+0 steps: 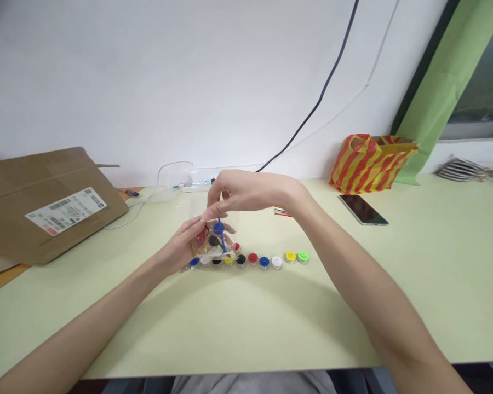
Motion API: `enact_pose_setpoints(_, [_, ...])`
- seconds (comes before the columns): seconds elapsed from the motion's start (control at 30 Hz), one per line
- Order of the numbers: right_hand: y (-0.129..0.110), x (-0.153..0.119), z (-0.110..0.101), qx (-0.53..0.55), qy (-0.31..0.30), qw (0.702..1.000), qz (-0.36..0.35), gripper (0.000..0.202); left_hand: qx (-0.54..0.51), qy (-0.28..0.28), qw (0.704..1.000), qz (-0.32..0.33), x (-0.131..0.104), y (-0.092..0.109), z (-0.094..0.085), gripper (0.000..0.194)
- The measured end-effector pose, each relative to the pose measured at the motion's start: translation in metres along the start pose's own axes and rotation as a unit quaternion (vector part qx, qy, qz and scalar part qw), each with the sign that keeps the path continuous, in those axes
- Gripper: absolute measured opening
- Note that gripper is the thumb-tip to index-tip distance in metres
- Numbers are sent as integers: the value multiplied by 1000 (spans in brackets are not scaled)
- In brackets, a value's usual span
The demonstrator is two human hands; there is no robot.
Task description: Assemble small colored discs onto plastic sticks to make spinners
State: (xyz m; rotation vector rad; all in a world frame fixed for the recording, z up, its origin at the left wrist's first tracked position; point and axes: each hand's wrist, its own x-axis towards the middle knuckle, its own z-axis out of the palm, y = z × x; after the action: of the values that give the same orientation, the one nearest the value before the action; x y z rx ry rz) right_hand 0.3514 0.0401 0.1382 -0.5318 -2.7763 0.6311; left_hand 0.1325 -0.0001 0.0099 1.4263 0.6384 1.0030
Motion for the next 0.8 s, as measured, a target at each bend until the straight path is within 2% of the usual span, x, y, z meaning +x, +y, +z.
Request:
enact_pose_setpoints(0.13, [0,4,3,-44,44,998,-1,8,2,-8,1000,3,-1,1,-1,40])
enact_pose_setpoints(0.27, [0,9,7,-54,113,992,-12,14,13,-21,999,20,-1,0,-1,63])
enact_pose_setpoints(0.33, [-1,8,7,-51,160,986,-9,16,10,-21,1000,17,-1,-2,-1,68])
enact_pose_setpoints(0.4, [-3,7,7,-44,195,980,-9,15,23,-14,1000,-1,-1,-3,0,68])
enact_pose_setpoints(0.53, [-6,5,8,-37,208,977,-15,16,81,2,996,-23,0,-4,1,59])
enact_pose_setpoints(0.6, [-4,7,8,-50,255,966,-11,22,85,30,996,-22,0,-4,1,58])
enact_pose_setpoints(0.67, [7,12,8,-77,330,941,0,31,84,65,994,-17,2,-6,0,58])
enact_pose_setpoints(0.73, [29,18,9,-117,384,916,26,39,85,93,992,-7,3,-7,-2,55])
enact_pose_setpoints(0.8, [59,23,13,-167,385,905,74,45,87,115,990,-3,4,-9,-5,53])
